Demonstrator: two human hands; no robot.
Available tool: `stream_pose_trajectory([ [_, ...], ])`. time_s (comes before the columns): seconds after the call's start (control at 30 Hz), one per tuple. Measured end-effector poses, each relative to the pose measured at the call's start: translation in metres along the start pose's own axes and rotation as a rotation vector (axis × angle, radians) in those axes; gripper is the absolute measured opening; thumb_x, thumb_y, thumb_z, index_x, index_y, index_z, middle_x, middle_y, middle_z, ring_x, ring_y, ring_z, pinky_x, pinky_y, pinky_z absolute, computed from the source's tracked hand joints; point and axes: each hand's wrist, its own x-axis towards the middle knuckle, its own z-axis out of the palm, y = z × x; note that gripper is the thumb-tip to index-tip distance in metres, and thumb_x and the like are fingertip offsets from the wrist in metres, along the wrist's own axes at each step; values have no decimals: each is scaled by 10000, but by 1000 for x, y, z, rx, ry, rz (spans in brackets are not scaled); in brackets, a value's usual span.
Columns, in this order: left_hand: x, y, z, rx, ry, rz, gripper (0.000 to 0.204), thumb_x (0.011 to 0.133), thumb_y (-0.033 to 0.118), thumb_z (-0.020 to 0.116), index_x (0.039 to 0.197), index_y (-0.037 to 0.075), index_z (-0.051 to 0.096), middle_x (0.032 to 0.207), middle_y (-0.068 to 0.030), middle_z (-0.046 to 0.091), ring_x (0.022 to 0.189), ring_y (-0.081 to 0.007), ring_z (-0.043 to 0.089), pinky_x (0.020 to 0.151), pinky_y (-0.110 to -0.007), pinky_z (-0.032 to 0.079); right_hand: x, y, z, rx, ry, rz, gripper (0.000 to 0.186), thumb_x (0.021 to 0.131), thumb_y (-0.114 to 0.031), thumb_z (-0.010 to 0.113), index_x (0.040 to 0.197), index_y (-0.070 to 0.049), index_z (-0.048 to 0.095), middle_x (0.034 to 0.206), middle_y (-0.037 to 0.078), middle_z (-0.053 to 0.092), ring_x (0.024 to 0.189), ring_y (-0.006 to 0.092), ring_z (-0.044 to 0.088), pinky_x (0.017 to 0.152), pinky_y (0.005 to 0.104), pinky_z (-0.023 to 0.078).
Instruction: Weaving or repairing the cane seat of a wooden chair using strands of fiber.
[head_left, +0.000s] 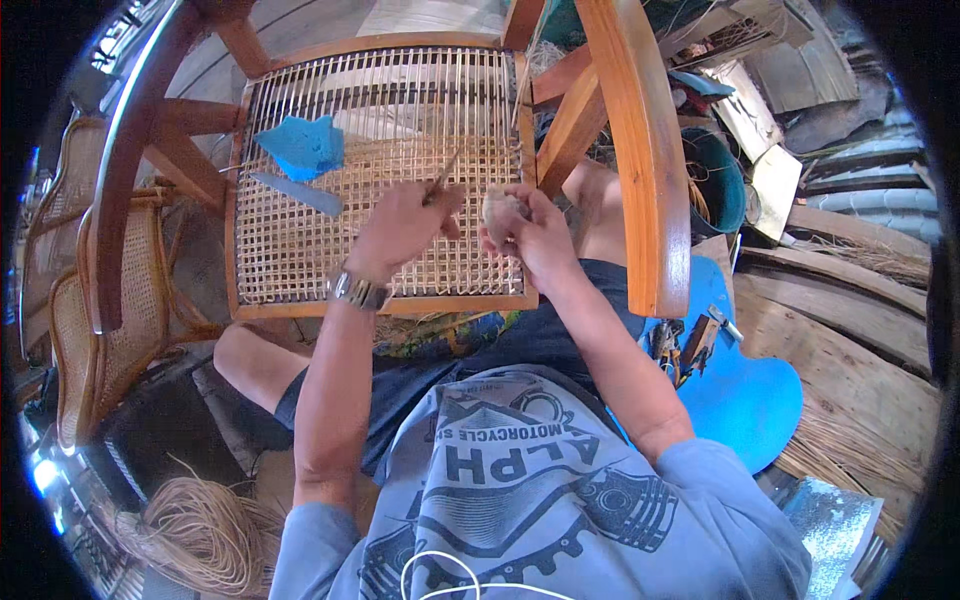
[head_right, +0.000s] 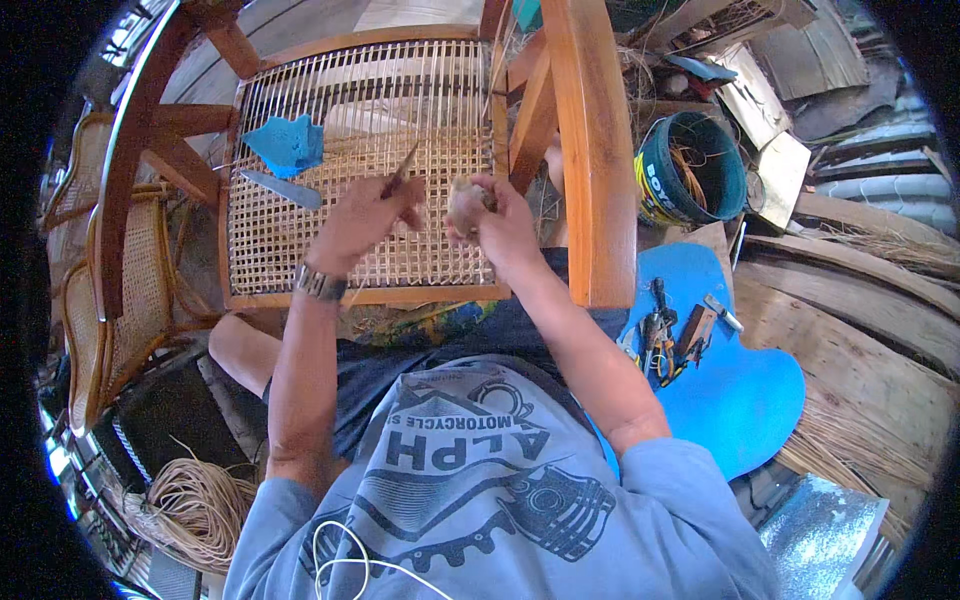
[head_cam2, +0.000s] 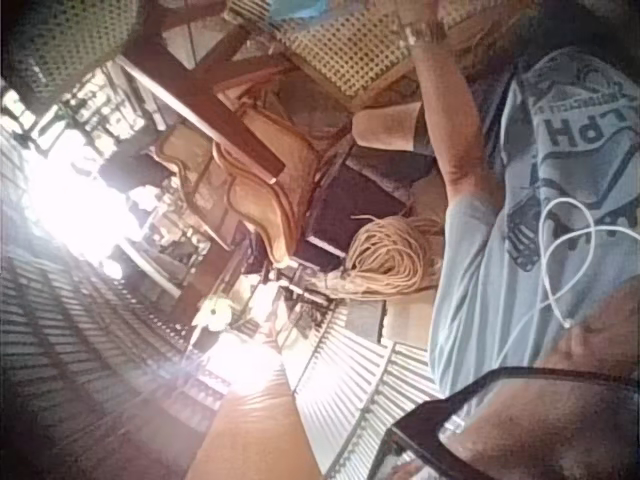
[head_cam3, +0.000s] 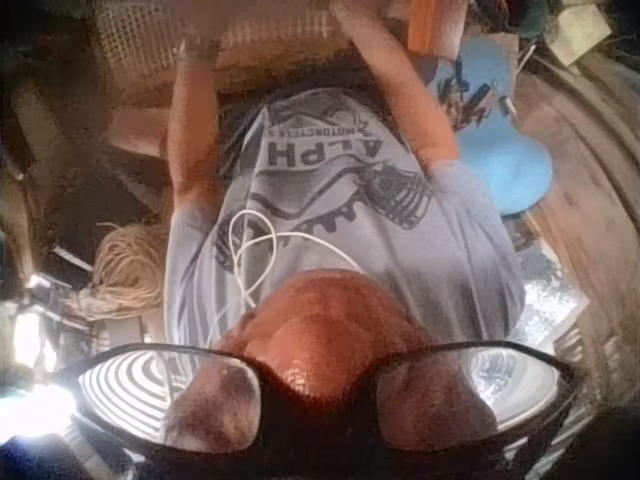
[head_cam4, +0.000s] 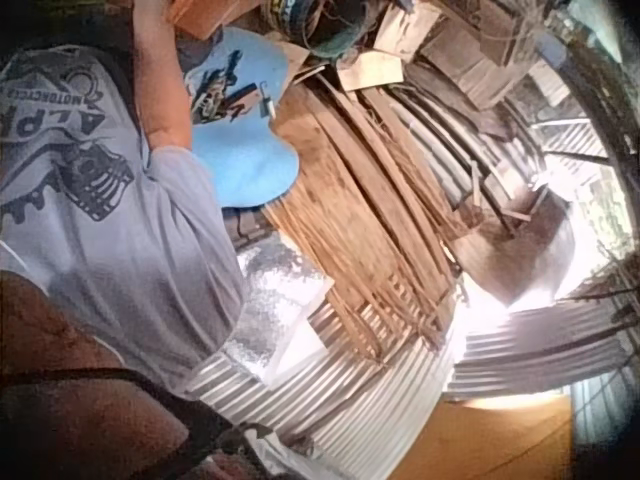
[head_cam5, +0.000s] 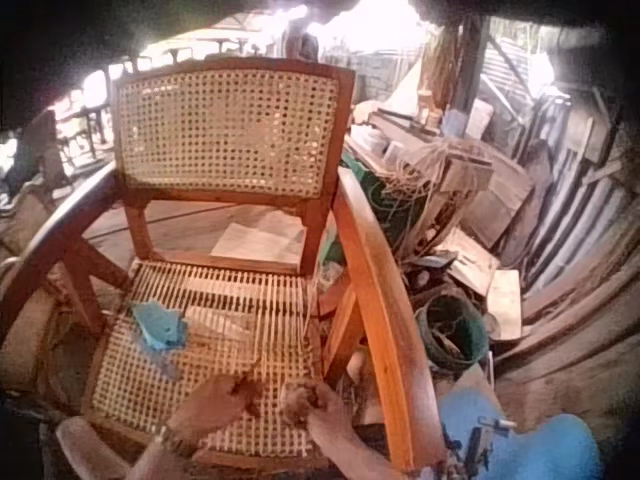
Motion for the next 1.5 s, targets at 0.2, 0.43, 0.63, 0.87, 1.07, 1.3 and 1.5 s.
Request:
stream_pose_trajectory([
  [0.2, -71, -3, 3, -206, 63, 0, 353, 972, 335, 641, 927, -4, 728, 624, -16, 619, 589, -88, 557, 561, -287, 438, 25, 4, 18, -635, 213, -448, 413, 943, -48, 631, 1330, 2, 498, 1055, 191, 670, 958, 245, 701, 795, 357, 570],
  [0.43, -146, -40, 7, -519, 68, -28, 221, 991, 193, 652, 1027, -17, 711, 646, 39, 577, 587, -37, 510, 537, -227, 391, 32, -33, 42, -902, 165, -699, 379, 889, 1, 634, 1263, -62, 629, 1143, 186, 688, 1044, 326, 683, 895, 411, 539],
  [0.63, -157, -90, -4, -613, 145, -52, 200, 999, 177, 623, 980, -10, 693, 681, 26, 602, 629, -52, 547, 604, -227, 431, -13, -85, 68, -1163, 125, -1198, 316, 900, 28, 619, 1199, -60, 666, 1054, 191, 679, 973, 328, 691, 779, 423, 583],
  [0.87, -97, -72, 4, -622, 408, 52, 242, 1027, 232, 601, 1111, 18, 678, 863, -21, 684, 777, -98, 626, 695, -247, 495, -45, -97, 118, -1376, -94, -1088, 298, 900, -9, 587, 1162, -93, 703, 1095, 125, 716, 970, 282, 706, 833, 359, 590],
  [1.07, -65, -26, 33, -761, 239, 138, 264, 1031, 274, 607, 1156, 65, 709, 854, 33, 683, 725, -47, 594, 666, -223, 477, -114, -66, 176, -1056, -436, -1393, 236, 858, -142, 655, 1080, -64, 665, 909, 69, 650, 865, 219, 672, 713, 357, 599],
  [1.3, -91, -100, -13, -695, 466, 74, 257, 1025, 258, 624, 1126, 52, 740, 755, 64, 629, 721, -32, 487, 634, -217, 389, -104, -52, 85, -846, -474, -904, 350, 876, 9, 681, 1204, -74, 590, 1113, 123, 648, 1022, 325, 654, 892, 445, 540],
  [1.5, -111, -120, -12, -501, 796, 270, 175, 969, 165, 705, 1051, 20, 758, 954, -36, 764, 866, -69, 637, 736, -216, 475, -15, 15, -21, -1167, -113, -754, 216, 928, -38, 595, 1143, -44, 583, 1042, 172, 648, 1034, 387, 629, 868, 482, 527],
])
